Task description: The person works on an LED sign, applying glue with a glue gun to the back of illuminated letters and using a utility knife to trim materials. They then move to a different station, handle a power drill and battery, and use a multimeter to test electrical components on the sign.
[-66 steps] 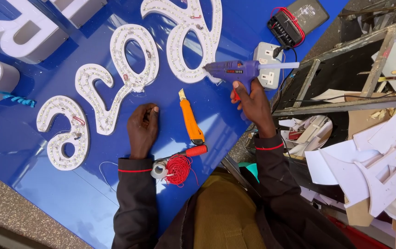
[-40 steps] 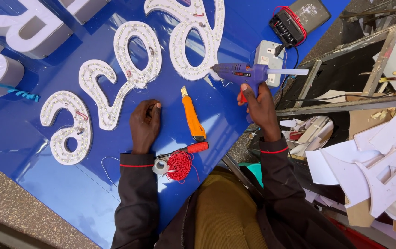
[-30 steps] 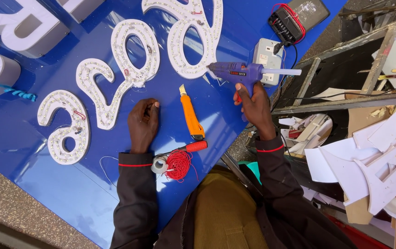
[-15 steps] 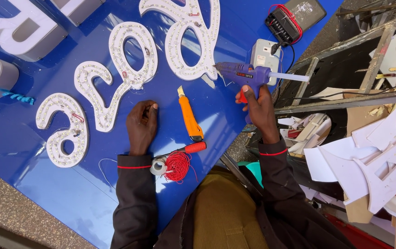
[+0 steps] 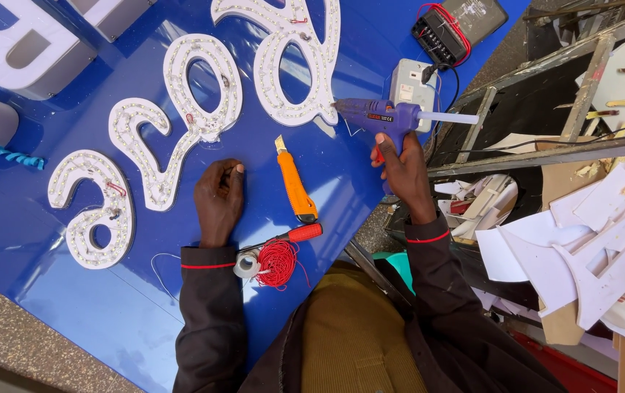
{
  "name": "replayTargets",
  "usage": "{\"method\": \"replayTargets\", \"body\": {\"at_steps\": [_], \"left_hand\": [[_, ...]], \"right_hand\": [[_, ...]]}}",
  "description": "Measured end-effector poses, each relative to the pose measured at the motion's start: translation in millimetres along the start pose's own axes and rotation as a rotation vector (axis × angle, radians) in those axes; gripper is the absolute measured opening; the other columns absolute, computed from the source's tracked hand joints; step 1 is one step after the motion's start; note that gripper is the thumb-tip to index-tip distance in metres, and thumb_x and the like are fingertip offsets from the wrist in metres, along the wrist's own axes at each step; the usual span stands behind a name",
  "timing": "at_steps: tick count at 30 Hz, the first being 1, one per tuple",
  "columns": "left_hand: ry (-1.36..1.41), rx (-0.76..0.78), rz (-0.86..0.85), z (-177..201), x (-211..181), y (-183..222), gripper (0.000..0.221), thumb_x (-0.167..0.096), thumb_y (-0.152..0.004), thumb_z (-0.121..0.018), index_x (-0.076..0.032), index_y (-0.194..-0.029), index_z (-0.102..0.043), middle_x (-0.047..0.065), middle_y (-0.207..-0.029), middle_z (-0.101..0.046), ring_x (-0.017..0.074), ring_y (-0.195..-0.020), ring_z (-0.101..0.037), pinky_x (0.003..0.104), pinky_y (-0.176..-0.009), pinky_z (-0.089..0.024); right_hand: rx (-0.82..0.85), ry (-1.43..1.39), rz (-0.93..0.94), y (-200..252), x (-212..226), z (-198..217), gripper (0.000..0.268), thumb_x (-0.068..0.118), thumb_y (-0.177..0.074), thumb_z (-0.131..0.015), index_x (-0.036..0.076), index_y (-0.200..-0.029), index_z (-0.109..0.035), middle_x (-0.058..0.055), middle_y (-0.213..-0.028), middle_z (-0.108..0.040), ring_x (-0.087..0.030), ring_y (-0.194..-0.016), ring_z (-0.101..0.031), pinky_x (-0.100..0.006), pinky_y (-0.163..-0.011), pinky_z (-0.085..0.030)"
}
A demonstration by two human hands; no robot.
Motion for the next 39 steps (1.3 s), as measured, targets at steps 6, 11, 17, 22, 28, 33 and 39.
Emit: {"method": "replayTargets", "body": {"at_steps": [6, 11, 17, 22, 28, 33, 39], "left_hand": [[0.006, 0.001, -0.003, -1, 2, 0, 0.015, -0.013, -0.12, -0.071, -0.002, -0.118, -0.081, 0.018, -0.083, -0.072, 0.0332, -0.071, -0.069, 0.042, -0.057, -0.052], [0.001, -0.005, -0.001, 0, -1, 0, 0.015, -0.013, -0.12, -0.072, -0.002, -0.117, -0.081, 0.018, -0.083, -0.072, 0.0328, -0.07, -0.069, 0.042, -0.057, -0.052], [-0.001, -0.006, 0.014, -1, 2, -1, 0.014, -0.012, -0.119, -0.073, -0.001, -0.116, -0.081, 0.019, -0.083, -0.073, 0.0324, -0.07, -0.07, 0.042, -0.056, -0.052], [-0.01, -0.009, 0.015, 1, 0, -1, 0.013, -0.011, -0.118, -0.074, -0.001, -0.115, -0.081, 0.019, -0.083, -0.074, 0.0335, -0.069, -0.07, 0.043, -0.056, -0.052], [0.014, -0.011, 0.024, 1, 2, -2, 0.013, -0.012, -0.117, -0.073, -0.001, -0.115, -0.081, 0.019, -0.082, -0.074, 0.0329, -0.068, -0.069, 0.043, -0.055, -0.051], [0.007, -0.009, 0.025, 2, -1, -1, 0.013, -0.012, -0.118, -0.073, -0.002, -0.114, -0.081, 0.018, -0.082, -0.073, 0.0302, -0.067, -0.068, 0.041, -0.054, -0.05], [0.013, -0.011, 0.033, 1, -1, 0, 0.014, -0.011, -0.117, -0.073, -0.001, -0.114, -0.081, 0.02, -0.082, -0.073, 0.0317, -0.067, -0.068, 0.042, -0.054, -0.05]], "right_hand": [[0.063, -0.063, 0.006, -5, -18, -1, 0.036, 0.028, -0.128, -0.05, -0.004, -0.142, -0.057, -0.019, -0.099, -0.078, -0.029, -0.092, -0.081, -0.036, -0.062, -0.069], [0.039, -0.145, 0.032, -24, 8, 4, 0.042, 0.03, -0.127, -0.05, -0.004, -0.153, -0.052, -0.023, -0.112, -0.079, -0.033, -0.106, -0.082, -0.036, -0.072, -0.071], [0.0, -0.112, 0.087, -53, 0, -12, 0.044, 0.036, -0.128, -0.048, -0.002, -0.149, -0.054, -0.021, -0.109, -0.079, -0.031, -0.103, -0.081, -0.037, -0.074, -0.071], [-0.026, -0.06, 0.123, -71, -10, -21, 0.04, 0.031, -0.13, -0.044, -0.005, -0.148, -0.053, -0.021, -0.105, -0.077, -0.029, -0.099, -0.08, -0.037, -0.071, -0.07], [-0.028, -0.009, 0.129, -79, -5, -25, 0.034, 0.026, -0.129, -0.047, -0.004, -0.143, -0.055, -0.016, -0.096, -0.076, -0.025, -0.09, -0.079, -0.036, -0.065, -0.071], [-0.051, 0.009, 0.129, -75, -6, -26, 0.03, 0.023, -0.129, -0.047, -0.004, -0.14, -0.056, -0.015, -0.094, -0.076, -0.025, -0.088, -0.079, -0.036, -0.064, -0.071], [-0.038, 0.032, 0.122, -75, 1, -22, 0.032, 0.024, -0.129, -0.047, -0.002, -0.146, -0.054, -0.016, -0.099, -0.078, -0.026, -0.092, -0.08, -0.038, -0.065, -0.07]]}}
Point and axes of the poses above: each hand's wrist, its own y-axis away from the middle knuckle, its own z-axis out of the back of the hand, x = y × z, the point moved 5 cm from there along -y, towards the middle knuckle
